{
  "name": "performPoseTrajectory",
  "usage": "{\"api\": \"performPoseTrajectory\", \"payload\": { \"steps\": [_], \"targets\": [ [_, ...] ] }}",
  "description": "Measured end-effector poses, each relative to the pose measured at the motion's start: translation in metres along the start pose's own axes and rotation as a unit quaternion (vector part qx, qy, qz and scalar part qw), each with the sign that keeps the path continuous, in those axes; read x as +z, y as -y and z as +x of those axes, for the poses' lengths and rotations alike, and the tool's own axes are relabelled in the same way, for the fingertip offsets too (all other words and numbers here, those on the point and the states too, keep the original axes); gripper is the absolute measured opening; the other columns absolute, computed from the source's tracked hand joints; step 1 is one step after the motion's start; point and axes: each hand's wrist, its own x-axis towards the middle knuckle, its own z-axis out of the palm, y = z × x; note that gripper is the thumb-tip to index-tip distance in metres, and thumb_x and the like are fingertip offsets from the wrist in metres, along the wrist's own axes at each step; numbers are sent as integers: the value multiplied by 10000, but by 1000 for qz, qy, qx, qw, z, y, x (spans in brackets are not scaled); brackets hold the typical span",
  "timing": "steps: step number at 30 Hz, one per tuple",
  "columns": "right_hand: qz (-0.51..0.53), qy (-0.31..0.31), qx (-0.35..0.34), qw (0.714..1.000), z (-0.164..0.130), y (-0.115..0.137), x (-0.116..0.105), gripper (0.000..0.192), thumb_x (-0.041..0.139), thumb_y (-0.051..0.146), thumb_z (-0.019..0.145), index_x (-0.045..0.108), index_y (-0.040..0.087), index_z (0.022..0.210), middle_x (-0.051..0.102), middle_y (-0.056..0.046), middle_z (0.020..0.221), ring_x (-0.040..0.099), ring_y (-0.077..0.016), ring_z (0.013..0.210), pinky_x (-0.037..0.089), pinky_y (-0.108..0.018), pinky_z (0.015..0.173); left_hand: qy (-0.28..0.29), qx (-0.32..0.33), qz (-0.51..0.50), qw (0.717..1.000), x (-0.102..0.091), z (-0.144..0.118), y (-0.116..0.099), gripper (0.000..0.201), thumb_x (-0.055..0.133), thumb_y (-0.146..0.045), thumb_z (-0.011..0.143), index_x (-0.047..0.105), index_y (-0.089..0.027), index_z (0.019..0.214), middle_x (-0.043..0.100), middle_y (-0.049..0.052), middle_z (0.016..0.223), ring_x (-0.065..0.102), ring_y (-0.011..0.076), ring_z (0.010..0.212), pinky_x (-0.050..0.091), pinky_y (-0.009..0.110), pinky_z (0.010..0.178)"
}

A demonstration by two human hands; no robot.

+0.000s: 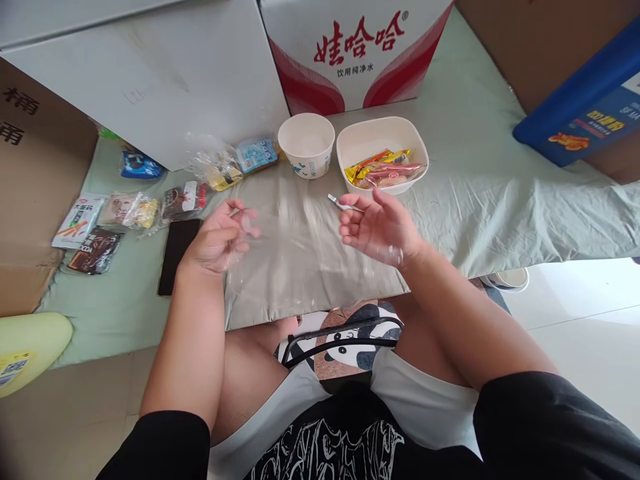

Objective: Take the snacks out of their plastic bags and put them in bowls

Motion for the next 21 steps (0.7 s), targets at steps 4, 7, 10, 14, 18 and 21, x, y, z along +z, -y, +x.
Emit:
{"api": "performPoseTrajectory", "payload": {
  "steps": [4, 7, 10, 14, 18, 21],
  "targets": [
    [-18, 78, 128, 989, 15, -19, 17, 638, 804, 714, 710, 707, 190, 1059, 784, -127, 1062, 770, -257, 915, 639, -377, 733, 79, -57, 106, 990, 13, 1, 7, 426, 806, -111, 615, 595, -214, 970, 689, 17, 980, 712, 132, 646, 409, 149, 395],
    [-97, 157, 184, 965, 16, -34, 29, 530, 924, 499, 666, 712, 192, 1044, 802, -90, 1011, 760, -189, 787, 608, -286, 632, 118, -53, 135, 982, 20, -2, 8, 376, 788, -119, 658, 628, -204, 987, 697, 44, 1014, 730, 152, 680, 465, 183, 446],
    [-209, 263, 185, 924, 13, -42, 37, 266, 868, 339, 717, 729, 187, 885, 771, -17, 784, 606, -93, 536, 444, -204, 458, 137, -22, 86, 987, 21, -7, 5, 446, 818, -185, 670, 647, -229, 1079, 710, 92, 1140, 768, 218, 799, 551, 253, 523],
    [-226, 214, 81, 947, 12, -41, 41, 142, 748, 306, 752, 692, 197, 824, 607, 66, 578, 462, -74, 473, 364, -222, 466, 79, 27, -33, 996, 21, -10, 7, 597, 828, -454, 721, 591, -310, 1250, 689, 112, 1326, 750, 330, 1153, 662, 420, 772],
    [-224, 28, -33, 974, 20, -42, 38, 140, 667, 319, 743, 618, 211, 817, 545, 72, 583, 448, -86, 510, 349, -255, 517, 1, 14, -116, 993, 33, -7, 22, 654, 650, -748, 792, 609, -242, 1204, 706, 161, 1352, 699, 317, 1281, 639, 430, 928],
    [-230, -36, -77, 969, 26, -46, 35, 150, 619, 355, 742, 570, 230, 808, 556, 61, 611, 460, -100, 534, 339, -278, 539, 28, -49, -142, 988, 50, -6, 34, 768, 623, -842, 764, 634, -200, 1186, 738, 196, 1302, 707, 327, 1267, 626, 430, 964]
  ]
}}
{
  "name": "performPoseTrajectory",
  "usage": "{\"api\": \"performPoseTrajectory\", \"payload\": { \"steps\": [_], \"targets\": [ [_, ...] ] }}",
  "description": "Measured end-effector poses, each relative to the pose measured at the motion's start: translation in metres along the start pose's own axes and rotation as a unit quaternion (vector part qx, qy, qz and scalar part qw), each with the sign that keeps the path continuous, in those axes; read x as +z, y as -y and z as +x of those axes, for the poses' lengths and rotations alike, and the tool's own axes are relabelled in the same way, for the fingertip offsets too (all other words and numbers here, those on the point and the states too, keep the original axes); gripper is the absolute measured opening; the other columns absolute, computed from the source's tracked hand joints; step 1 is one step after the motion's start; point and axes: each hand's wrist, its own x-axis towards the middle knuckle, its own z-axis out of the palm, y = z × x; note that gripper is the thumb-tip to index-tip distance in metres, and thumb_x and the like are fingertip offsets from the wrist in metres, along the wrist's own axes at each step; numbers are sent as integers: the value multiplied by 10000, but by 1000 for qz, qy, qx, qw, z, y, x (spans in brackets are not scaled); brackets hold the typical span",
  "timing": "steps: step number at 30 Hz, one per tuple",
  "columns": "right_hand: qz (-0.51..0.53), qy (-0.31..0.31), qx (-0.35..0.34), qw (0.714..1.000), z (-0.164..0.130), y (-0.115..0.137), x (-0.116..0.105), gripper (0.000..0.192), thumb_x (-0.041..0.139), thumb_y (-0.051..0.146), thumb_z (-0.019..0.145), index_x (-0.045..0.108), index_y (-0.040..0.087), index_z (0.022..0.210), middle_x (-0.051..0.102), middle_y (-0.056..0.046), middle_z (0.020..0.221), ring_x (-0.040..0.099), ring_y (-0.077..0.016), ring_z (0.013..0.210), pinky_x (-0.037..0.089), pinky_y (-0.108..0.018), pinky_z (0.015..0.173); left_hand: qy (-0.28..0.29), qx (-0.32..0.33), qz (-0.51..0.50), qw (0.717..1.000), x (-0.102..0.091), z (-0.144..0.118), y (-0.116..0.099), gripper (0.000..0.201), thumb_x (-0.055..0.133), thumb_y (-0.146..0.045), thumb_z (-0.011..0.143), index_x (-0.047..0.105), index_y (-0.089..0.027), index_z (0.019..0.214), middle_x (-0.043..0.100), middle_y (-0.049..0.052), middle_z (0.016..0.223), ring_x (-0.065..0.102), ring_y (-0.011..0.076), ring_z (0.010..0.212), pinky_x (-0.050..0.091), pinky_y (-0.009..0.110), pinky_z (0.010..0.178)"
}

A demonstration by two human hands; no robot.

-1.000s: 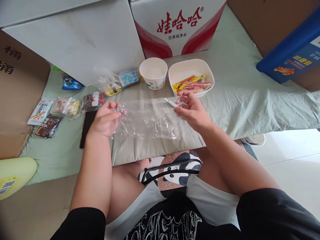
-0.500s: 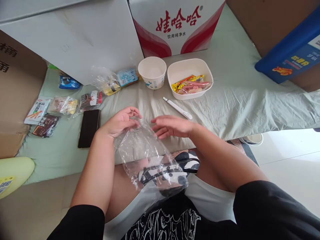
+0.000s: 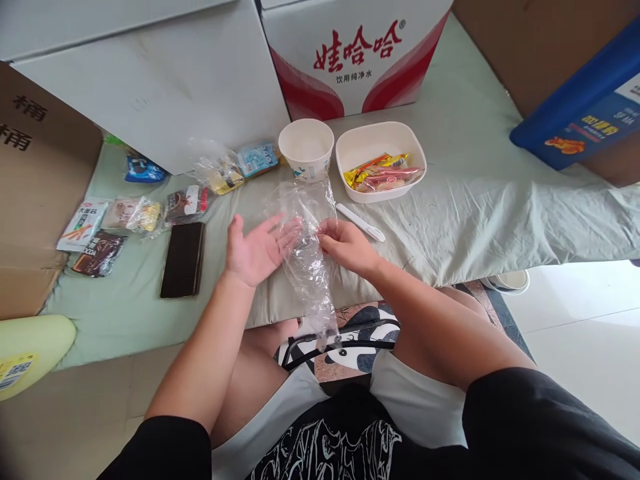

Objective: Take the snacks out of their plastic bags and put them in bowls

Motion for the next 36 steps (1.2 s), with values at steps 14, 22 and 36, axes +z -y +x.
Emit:
{"api": "performPoseTrajectory", "payload": {
  "steps": [14, 22, 36],
  "targets": [
    [-140, -82, -61, 985, -10, 7, -8, 91, 598, 299, 838, 592, 217, 876, 482, 71, 535, 447, -111, 510, 321, -278, 547, -85, 116, 141, 979, 9, 5, 6, 383, 862, -417, 683, 700, -200, 953, 797, 36, 902, 761, 179, 761, 600, 280, 683],
    [61, -53, -34, 996, -7, 7, -4, 248, 699, 405, 792, 558, 258, 934, 510, 80, 568, 427, -104, 478, 321, -257, 494, 9, 53, 191, 980, -1, -3, -2, 360, 877, -377, 702, 689, -241, 977, 671, -33, 639, 597, 123, 477, 460, 229, 444],
    [186, -59, -27, 980, -3, 0, -9, 390, 852, 442, 722, 575, 261, 928, 541, 44, 799, 540, -118, 699, 550, -301, 708, 25, 182, 245, 952, -11, 2, -10, 280, 695, -406, 781, 792, -180, 649, 736, 98, 826, 650, 195, 753, 497, 322, 653]
  ]
}}
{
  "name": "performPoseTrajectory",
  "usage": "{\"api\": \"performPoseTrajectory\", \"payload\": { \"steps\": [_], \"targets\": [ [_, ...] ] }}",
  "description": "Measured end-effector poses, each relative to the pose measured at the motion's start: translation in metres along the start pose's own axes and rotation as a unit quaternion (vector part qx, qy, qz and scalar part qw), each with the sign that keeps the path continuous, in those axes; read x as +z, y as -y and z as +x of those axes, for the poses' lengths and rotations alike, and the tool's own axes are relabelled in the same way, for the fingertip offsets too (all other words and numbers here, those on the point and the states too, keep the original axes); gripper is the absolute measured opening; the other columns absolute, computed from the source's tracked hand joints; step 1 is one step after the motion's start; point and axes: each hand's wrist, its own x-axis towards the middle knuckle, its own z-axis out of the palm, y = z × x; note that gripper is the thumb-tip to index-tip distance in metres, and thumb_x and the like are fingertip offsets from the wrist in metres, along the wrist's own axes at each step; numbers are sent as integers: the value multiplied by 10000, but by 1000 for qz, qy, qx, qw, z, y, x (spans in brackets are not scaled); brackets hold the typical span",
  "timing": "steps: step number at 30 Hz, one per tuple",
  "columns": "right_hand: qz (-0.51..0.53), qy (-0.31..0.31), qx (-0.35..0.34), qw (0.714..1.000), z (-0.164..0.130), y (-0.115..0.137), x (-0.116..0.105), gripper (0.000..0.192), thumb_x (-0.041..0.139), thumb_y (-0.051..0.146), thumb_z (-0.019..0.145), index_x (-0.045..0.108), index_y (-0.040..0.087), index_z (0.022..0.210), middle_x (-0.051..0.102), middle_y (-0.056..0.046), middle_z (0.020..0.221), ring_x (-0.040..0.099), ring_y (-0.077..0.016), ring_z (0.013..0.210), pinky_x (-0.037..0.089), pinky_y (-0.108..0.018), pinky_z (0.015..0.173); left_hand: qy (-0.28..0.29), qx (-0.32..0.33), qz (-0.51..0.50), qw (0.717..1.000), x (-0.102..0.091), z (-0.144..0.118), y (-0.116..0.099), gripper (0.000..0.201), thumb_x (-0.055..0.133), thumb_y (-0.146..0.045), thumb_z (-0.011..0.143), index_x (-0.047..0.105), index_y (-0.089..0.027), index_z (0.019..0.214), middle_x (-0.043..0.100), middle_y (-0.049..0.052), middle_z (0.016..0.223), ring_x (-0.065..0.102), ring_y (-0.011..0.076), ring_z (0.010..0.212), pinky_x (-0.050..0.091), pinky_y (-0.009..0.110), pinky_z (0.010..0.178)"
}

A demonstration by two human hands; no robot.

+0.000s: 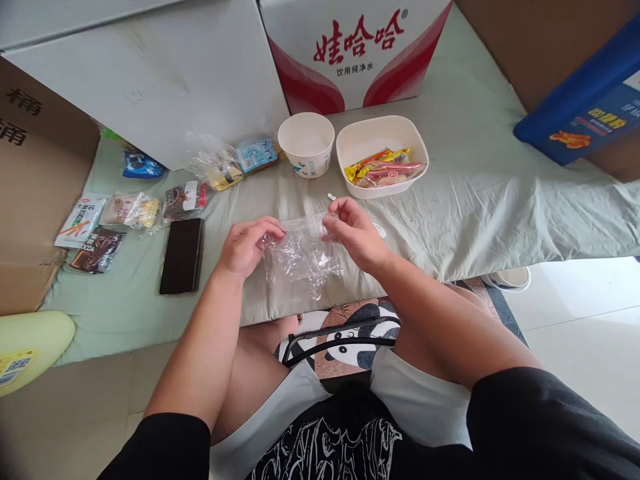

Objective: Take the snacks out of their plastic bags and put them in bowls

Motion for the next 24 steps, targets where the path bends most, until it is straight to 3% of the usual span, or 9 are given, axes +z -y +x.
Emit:
{"api": "performPoseTrajectory", "payload": {
  "steps": [3, 5, 7, 9, 12, 15, 18, 21, 24],
  "targets": [
    [-17, 26, 34, 999, -2, -1, 2, 628, 913, 352, 651, 537, 284, 1150, 592, 56, 822, 553, -126, 701, 502, -288, 664, -37, 29, 20, 999, 1, 1, -1, 139, 841, -325, 682, 777, -202, 701, 725, 51, 841, 638, 166, 778, 502, 285, 683],
    [-42, 46, 26, 998, -1, -2, 1, 560, 908, 342, 656, 572, 255, 1095, 583, 52, 792, 535, -125, 696, 464, -288, 658, -60, 18, -50, 997, 0, 1, -3, 312, 907, -294, 605, 781, -248, 887, 736, 19, 934, 651, 148, 797, 527, 267, 700],
    [-45, 40, -10, 998, 1, -2, 0, 456, 897, 351, 671, 600, 243, 999, 553, 53, 769, 503, -119, 691, 436, -291, 660, -49, -49, -125, 990, 0, 0, -5, 574, 949, -302, 567, 735, -313, 1100, 748, 0, 1021, 684, 145, 814, 558, 263, 711],
    [-25, 15, -38, 999, 2, -1, 0, 431, 896, 362, 674, 606, 256, 974, 534, 56, 765, 476, -117, 682, 423, -295, 665, 4, -156, -152, 976, 0, -1, -6, 676, 969, -326, 558, 700, -301, 1178, 762, 13, 994, 714, 162, 800, 581, 275, 700],
    [-3, 2, -23, 1000, 1, 0, 1, 487, 913, 386, 649, 611, 273, 1015, 577, 41, 831, 519, -134, 730, 445, -308, 701, 40, -237, -132, 962, 4, -2, -6, 572, 979, -308, 540, 727, -193, 1040, 750, 22, 824, 716, 162, 718, 583, 266, 671],
    [-60, 58, 40, 996, -1, 1, 2, 402, 890, 428, 677, 634, 226, 911, 607, 11, 822, 555, -147, 752, 449, -319, 708, -9, -182, -135, 974, 8, -2, -7, 475, 961, -265, 539, 719, -177, 939, 740, -4, 795, 705, 130, 712, 591, 253, 717],
    [-132, 92, 45, 986, -3, 2, 3, 343, 826, 454, 754, 587, 209, 750, 565, 20, 701, 517, -126, 671, 427, -308, 664, 4, -171, -124, 977, 10, -1, -6, 446, 921, -294, 597, 710, -187, 974, 751, -1, 833, 711, 141, 722, 599, 267, 694],
    [-155, 81, 27, 984, -4, 4, 2, 355, 824, 458, 751, 560, 222, 767, 574, 36, 673, 527, -118, 636, 450, -288, 625, 26, -217, -41, 975, 9, -1, -3, 381, 858, -321, 672, 698, -191, 993, 731, -13, 733, 682, 134, 588, 543, 235, 544],
    [-148, 81, 55, 984, -4, 4, 0, 364, 821, 457, 754, 547, 245, 867, 575, 60, 622, 567, -129, 586, 485, -285, 587, -5, -209, 5, 978, 6, -1, -2, 358, 828, -327, 690, 690, -205, 996, 669, -46, 600, 586, 102, 442, 408, 186, 410]
  ]
}}
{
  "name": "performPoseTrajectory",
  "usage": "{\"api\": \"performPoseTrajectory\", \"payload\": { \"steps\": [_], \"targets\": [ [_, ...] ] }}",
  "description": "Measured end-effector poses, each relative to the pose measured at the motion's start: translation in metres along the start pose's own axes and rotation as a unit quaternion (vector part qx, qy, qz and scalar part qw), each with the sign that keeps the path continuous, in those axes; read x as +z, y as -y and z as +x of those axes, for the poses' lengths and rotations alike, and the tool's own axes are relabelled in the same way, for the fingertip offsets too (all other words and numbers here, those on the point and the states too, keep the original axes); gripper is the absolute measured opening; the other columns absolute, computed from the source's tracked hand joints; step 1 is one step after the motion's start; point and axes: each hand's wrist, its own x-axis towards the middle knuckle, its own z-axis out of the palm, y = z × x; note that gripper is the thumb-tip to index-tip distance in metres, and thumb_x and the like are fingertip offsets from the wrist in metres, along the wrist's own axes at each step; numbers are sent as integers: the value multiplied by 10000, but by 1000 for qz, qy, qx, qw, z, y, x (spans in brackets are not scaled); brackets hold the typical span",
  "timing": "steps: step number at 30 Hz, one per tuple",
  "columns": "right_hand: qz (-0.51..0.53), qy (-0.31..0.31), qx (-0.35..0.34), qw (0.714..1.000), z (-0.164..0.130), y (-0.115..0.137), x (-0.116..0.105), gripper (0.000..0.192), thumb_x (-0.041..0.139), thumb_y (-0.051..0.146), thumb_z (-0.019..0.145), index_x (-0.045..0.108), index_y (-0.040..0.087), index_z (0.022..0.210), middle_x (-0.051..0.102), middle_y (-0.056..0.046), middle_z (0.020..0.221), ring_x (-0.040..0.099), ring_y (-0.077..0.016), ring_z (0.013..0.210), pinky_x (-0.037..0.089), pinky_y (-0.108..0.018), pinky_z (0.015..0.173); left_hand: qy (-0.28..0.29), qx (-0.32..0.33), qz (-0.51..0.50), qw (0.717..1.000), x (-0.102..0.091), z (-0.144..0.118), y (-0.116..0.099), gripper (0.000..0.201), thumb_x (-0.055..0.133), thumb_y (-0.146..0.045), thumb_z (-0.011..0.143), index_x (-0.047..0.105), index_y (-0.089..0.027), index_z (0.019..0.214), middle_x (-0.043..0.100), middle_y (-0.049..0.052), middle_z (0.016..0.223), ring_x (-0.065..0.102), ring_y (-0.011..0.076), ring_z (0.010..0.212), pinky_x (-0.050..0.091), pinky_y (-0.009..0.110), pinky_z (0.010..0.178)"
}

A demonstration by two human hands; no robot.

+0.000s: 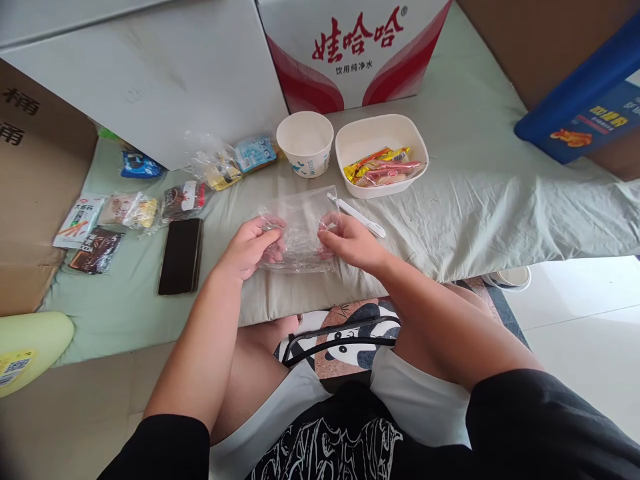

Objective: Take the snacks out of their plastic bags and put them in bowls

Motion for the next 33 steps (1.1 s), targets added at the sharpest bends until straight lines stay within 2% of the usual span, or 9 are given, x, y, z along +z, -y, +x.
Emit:
{"api": "performPoseTrajectory", "payload": {
  "steps": [3, 6, 12, 16, 19, 23, 27, 30, 33],
  "targets": [
    [48, -6, -10, 999, -1, 1, -1, 373, 808, 445, 771, 560, 264, 983, 575, 76, 602, 568, -136, 543, 478, -285, 556, -25, 44, -72, 996, -5, -2, -3, 323, 836, -326, 664, 688, -221, 931, 606, -66, 547, 522, 81, 417, 344, 173, 388],
    [104, -8, -35, 994, -1, 5, -3, 299, 786, 464, 772, 614, 250, 890, 590, 39, 653, 544, -134, 557, 475, -300, 557, -17, 84, -127, 988, -8, -3, -8, 218, 818, -300, 642, 667, -214, 773, 574, -54, 562, 516, 80, 451, 364, 192, 419],
    [13, -43, -44, 998, 2, 2, -9, 513, 610, 690, 871, 625, 213, 680, 601, -39, 684, 506, -150, 617, 414, -328, 585, 7, 120, -48, 992, -6, 1, -5, 296, 753, -454, 721, 657, -187, 636, 630, 24, 652, 559, 134, 569, 416, 271, 521],
    [-46, -92, -24, 994, 5, -4, -8, 405, 870, 427, 680, 581, 239, 892, 548, 52, 673, 444, -110, 583, 345, -283, 569, -17, 138, 1, 990, -4, 7, 2, 266, 846, -224, 591, 667, -195, 785, 643, -21, 718, 579, 112, 644, 460, 242, 635],
    [28, -128, -45, 990, 7, -5, -7, 565, 883, 343, 623, 535, 269, 1062, 572, 71, 735, 494, -119, 626, 379, -273, 601, -129, 168, -16, 977, -9, 16, 5, 355, 790, -147, 590, 655, -217, 911, 662, -24, 840, 588, 97, 686, 480, 226, 673],
    [5, -186, -99, 978, 7, -2, -6, 296, 801, 371, 706, 568, 234, 829, 519, 49, 714, 461, -118, 658, 378, -290, 652, -284, 242, 2, 928, -9, 20, 6, 248, 747, -153, 669, 615, -216, 870, 613, -21, 823, 578, 100, 718, 494, 226, 720],
    [-108, -219, -166, 955, -1, 1, 1, 194, 729, 361, 793, 578, 239, 791, 652, -19, 889, 578, -185, 832, 456, -356, 827, -145, 245, 31, 958, 14, 12, 12, 257, 798, -343, 774, 655, -209, 941, 697, 41, 950, 679, 168, 913, 544, 277, 835],
    [-137, -139, -203, 960, -8, 0, 10, 189, 718, 366, 847, 571, 248, 844, 709, -54, 1045, 629, -233, 974, 477, -412, 951, -24, 215, 19, 976, 35, 7, 17, 543, 895, -457, 716, 674, -239, 1161, 721, 92, 1230, 680, 247, 1184, 554, 319, 942],
    [-87, -40, -171, 981, -12, -4, 18, 222, 678, 435, 914, 547, 256, 914, 666, -23, 887, 602, -200, 811, 506, -386, 821, 46, 184, -10, 982, 45, 3, 16, 652, 904, -560, 704, 687, -244, 1231, 752, 80, 1137, 719, 249, 1056, 576, 331, 870]
  ]
}}
